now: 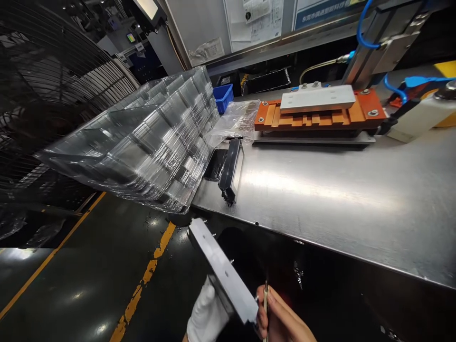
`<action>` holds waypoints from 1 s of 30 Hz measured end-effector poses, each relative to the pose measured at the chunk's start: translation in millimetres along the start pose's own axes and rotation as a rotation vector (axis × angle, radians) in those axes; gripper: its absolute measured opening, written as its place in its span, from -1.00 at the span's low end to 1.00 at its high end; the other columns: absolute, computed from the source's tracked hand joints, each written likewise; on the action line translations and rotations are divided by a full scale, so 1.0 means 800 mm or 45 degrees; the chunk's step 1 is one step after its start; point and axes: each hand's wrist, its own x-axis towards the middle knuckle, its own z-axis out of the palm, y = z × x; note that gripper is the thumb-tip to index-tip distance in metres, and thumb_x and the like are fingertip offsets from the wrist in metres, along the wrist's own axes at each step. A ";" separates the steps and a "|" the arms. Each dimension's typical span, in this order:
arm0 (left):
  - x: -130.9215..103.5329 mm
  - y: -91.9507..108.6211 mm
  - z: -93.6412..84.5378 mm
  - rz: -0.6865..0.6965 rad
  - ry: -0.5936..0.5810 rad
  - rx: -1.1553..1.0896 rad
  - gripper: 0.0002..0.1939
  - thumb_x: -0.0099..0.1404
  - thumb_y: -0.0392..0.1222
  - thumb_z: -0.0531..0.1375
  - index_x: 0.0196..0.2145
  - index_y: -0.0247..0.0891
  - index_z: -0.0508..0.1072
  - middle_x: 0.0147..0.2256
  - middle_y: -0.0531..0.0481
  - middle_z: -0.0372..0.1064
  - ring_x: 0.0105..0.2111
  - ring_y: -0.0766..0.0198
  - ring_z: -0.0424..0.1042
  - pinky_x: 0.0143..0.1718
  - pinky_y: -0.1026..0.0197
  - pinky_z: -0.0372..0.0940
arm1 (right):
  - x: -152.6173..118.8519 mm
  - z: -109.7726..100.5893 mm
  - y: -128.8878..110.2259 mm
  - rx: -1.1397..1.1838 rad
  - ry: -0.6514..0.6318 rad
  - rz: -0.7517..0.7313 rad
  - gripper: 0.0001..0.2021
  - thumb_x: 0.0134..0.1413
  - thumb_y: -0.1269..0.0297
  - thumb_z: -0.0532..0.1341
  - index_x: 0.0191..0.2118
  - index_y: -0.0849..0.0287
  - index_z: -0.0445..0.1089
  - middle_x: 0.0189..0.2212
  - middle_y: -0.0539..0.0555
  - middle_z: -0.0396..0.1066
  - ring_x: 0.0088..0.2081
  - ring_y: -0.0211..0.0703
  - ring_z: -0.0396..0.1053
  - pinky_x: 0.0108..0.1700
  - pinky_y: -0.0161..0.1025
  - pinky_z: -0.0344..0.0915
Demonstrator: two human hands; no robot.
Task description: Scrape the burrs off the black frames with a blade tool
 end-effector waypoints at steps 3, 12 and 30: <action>-0.001 0.002 0.028 -0.156 -0.194 -0.186 -0.74 0.14 0.01 0.34 -0.26 -0.14 0.63 -0.36 0.00 0.60 -0.30 0.16 0.56 -0.15 0.14 0.40 | 0.002 0.001 -0.009 -0.131 -0.051 0.036 -0.53 -0.04 -0.18 0.35 -0.28 0.17 0.36 -0.62 -0.14 0.17 -0.60 -0.41 0.02 -0.49 -0.36 -0.04; 0.004 0.016 0.050 -0.236 -0.219 -0.102 -0.63 0.19 -0.01 0.29 -0.16 -0.36 0.54 -0.37 -0.15 0.53 -0.27 0.06 0.52 -0.12 0.03 0.35 | -0.033 0.003 -0.078 -1.615 0.169 -0.467 -0.65 0.28 -0.13 -0.02 -0.26 -0.08 0.39 -0.43 -0.05 0.41 -0.40 -0.14 0.39 -0.30 -0.26 0.37; 0.005 0.029 0.058 -0.317 -0.251 -0.034 -0.56 0.04 0.10 0.37 -0.37 -0.41 0.59 -0.57 -0.05 0.38 -0.45 0.29 0.37 -0.37 0.30 0.23 | -0.028 0.004 -0.091 -2.075 -0.055 -0.419 -0.62 0.03 -0.12 0.32 -0.44 0.05 0.25 -0.50 -0.12 0.31 -0.47 -0.29 0.30 -0.47 -0.40 0.19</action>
